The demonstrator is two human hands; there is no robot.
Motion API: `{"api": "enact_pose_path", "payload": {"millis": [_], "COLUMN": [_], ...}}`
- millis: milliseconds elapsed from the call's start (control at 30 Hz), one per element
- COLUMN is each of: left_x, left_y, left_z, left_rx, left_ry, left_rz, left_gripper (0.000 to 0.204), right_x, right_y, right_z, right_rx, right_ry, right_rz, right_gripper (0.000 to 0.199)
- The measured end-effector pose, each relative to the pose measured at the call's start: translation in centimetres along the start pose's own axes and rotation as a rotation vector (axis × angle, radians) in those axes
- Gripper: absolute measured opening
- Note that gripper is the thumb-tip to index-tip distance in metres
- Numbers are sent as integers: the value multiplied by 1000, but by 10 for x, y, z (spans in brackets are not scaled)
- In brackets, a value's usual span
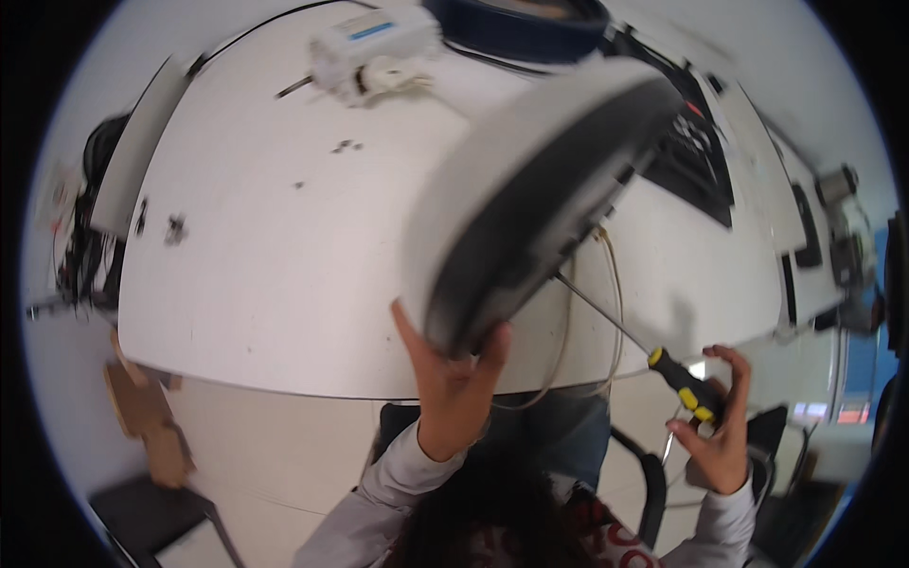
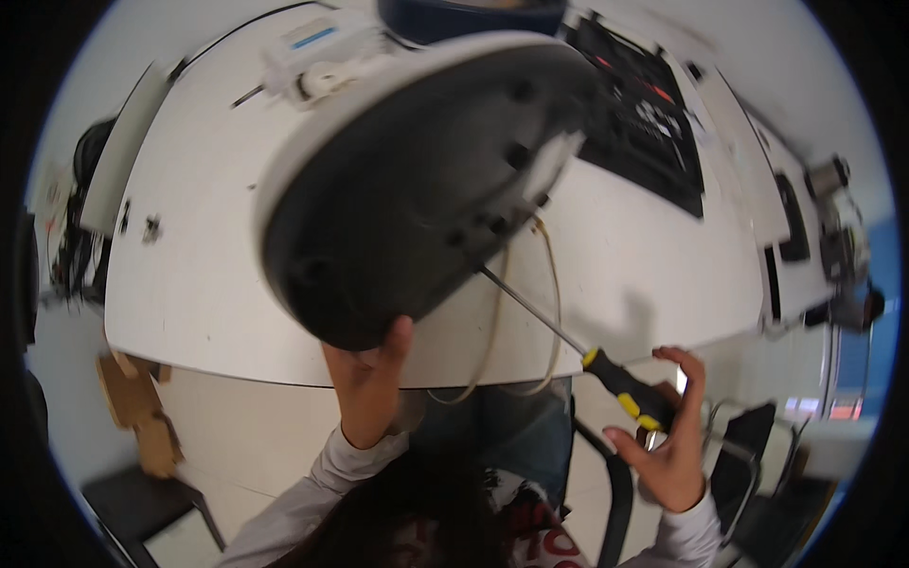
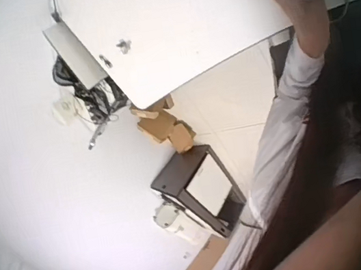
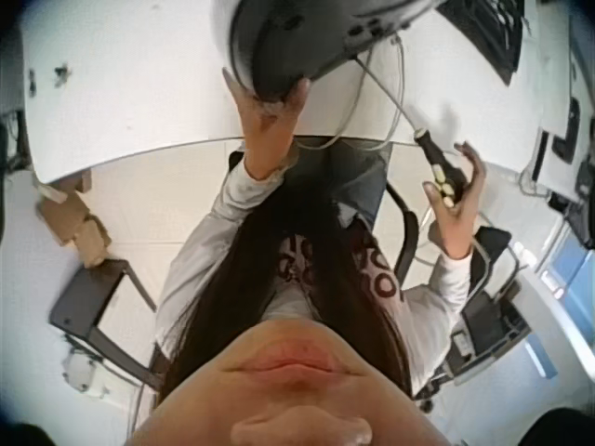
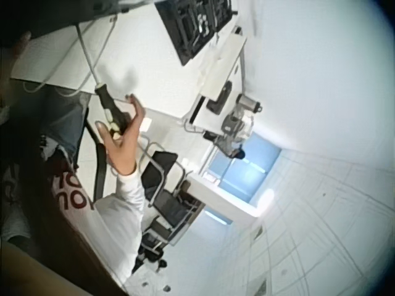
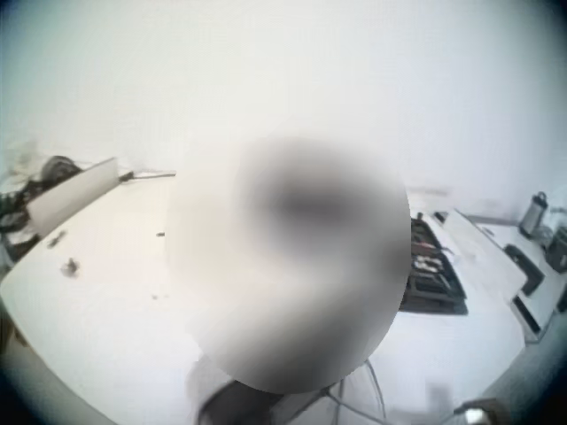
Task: The person uses a screwdriver to tighten screws on the underside of a black plastic device base. They repeatedly pick up screws from the table, align them with screw holes, and turn the screwdriver to secure them. The device remains on the table throughout the process.
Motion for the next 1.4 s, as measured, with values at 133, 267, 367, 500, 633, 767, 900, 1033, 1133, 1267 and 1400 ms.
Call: {"api": "enact_pose_path", "payload": {"millis": [133,267,367,500,633,767,900,1033,1133,1267,1400], "left_x": [-4,0,-9,-16,-18,-7,-4,-6,-10,-8,-7], "left_y": [11,7,11,13,17,8,6,11,13,14,14], "left_z": [-1,-4,-6,-6,-7,-7,-6,-5,-5,-6,-5], "left_rx": [89,143,66,73,69,35,35,45,47,35,63], "left_ry": [-69,-26,-49,-35,-60,-35,-31,-41,-17,-30,-27], "left_rz": [59,80,169,143,65,-222,-245,-233,-214,-201,-175], "left_gripper": [62,57,57,55,52,43,51,61,64,64,64], "right_x": [-6,-4,0,6,3,3,9,16,17,17,19], "right_y": [6,-7,-16,-9,-28,-30,-37,-40,-39,-50,-49], "right_z": [0,-7,-12,-13,-17,-21,-26,-30,-32,-37,-35], "right_rx": [-139,13,79,152,79,274,225,145,301,304,217], "right_ry": [61,24,59,8,25,7,-25,-86,-140,-118,-179], "right_rz": [-189,-82,52,155,66,217,308,292,355,322,294], "right_gripper": [47,33,44,58,54,41,51,68,53,38,43]}}
Point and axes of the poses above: each hand's wrist, its own z-axis towards the middle knuckle, its own x-axis out of the palm, y = z × x, the point moved 2 cm from there along z, towards the middle knuckle, and after that the axes turned 3 degrees about -y, right-handed, at the moved point
